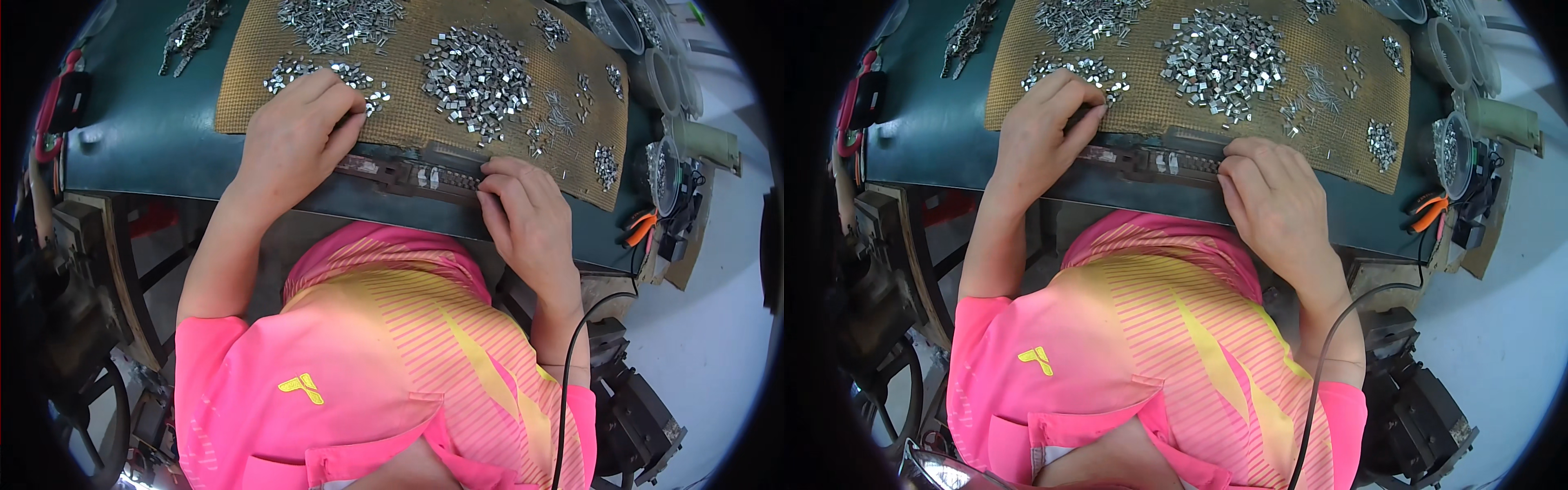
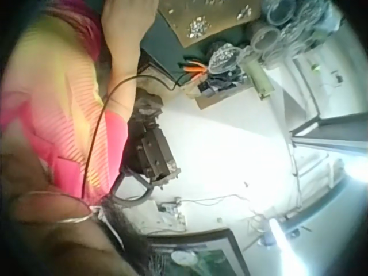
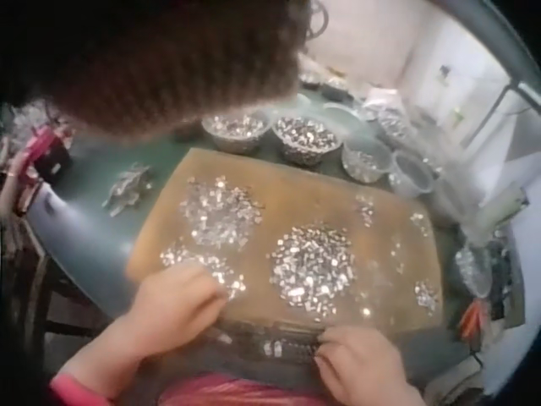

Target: The person places small metal pieces into a mold bar by hand, inserts the loaded mold bar into a manual press machine, and rotates the wheel to press the pieces.

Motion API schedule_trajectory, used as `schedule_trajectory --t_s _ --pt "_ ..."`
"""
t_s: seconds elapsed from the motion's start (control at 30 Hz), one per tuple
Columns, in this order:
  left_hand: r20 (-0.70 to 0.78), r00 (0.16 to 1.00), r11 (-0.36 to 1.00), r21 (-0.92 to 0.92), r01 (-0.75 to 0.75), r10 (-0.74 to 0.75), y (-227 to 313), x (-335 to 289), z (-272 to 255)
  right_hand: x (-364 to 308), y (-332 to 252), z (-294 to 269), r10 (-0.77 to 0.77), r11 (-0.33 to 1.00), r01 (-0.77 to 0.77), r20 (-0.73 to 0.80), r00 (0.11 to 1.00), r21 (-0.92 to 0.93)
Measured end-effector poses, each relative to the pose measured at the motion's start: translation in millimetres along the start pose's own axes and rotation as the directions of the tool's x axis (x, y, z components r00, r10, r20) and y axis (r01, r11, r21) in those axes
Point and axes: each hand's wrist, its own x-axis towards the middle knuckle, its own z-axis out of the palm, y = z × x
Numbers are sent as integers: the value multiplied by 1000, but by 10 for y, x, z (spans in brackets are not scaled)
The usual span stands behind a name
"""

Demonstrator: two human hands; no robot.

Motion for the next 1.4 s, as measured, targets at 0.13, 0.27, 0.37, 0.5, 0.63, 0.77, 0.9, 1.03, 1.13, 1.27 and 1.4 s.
schedule_trajectory --t_s 0.13,0.27,0.37,0.5,0.63,0.77,0.9,1.03,1.13,1.27,1.4 --pt "-6 1000 1000 -14 21 -21 -7 -4 19 -23 -51 73 -15 997 13 -30 999 -79" --pt "14 999 999 -3 40 -40 -12 -2 -1 -24 -50 78 -40 994 36 -37 999 -99" --pt "-12 1000 1000 -21 6 -7 -25 -15 -19 33 -19 -16 -3 1000 3 23 1000 25" --pt "33 999 999 -41 1 0 -54 -39 -51 191 -39 -50 19 994 -20 8 1000 110" --pt "60 998 999 -28 -26 28 -68 -22 -67 474 -71 115 7 986 -3 -23 1000 169" --pt "53 998 999 -48 -11 13 -68 -31 -84 793 -82 296 -69 994 75 -64 996 84" --pt "20 1000 999 -46 0 1 -76 -41 -87 974 -103 437 -41 999 41 12 999 -12" --pt "5 1000 999 -37 -1 2 -92 -48 -83 1037 -137 537 -45 997 46 19 999 -68" --pt "-21 1000 999 -47 -10 9 -92 -59 -79 1042 -177 571 -78 984 81 22 997 -159" --pt "-14 1000 999 -41 3 -3 -89 -62 -72 1040 -156 591 -102 986 102 8 995 -133" --pt "-8 1000 999 -37 -4 3 -89 -61 -71 1001 -100 558 -117 993 116 -28 993 -34"
